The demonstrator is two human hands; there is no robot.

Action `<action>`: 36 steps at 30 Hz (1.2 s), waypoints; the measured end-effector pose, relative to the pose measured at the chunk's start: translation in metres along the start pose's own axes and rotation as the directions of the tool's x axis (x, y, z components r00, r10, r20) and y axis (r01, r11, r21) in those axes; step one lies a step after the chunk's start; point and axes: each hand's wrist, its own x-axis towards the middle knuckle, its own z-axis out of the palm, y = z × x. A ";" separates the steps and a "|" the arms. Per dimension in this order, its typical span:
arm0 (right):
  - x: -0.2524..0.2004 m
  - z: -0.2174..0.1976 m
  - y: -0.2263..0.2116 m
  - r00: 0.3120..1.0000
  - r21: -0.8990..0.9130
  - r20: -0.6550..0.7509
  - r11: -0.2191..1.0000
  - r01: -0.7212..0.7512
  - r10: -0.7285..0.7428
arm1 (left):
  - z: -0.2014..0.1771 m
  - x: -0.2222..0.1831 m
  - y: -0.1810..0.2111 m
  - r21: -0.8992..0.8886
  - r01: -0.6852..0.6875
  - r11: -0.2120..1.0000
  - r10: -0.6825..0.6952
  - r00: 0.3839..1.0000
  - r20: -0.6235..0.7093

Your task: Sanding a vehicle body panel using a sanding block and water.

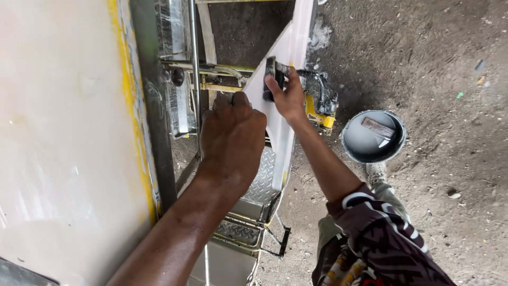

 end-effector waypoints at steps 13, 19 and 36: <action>-0.022 0.005 0.001 0.988 -0.123 -0.090 0.983 -0.136 0.125 | 0.006 -0.001 0.002 0.043 0.011 0.999 -0.013 0.999 0.053; -0.117 0.013 0.032 0.791 -0.193 0.139 0.767 0.612 -0.596 | 0.013 0.008 0.001 0.033 -0.006 0.999 0.005 1.000 0.027; 0.036 -0.005 0.025 0.982 -0.019 -0.051 0.984 0.179 -0.180 | 0.009 0.010 0.002 0.088 0.010 0.996 -0.013 0.999 0.034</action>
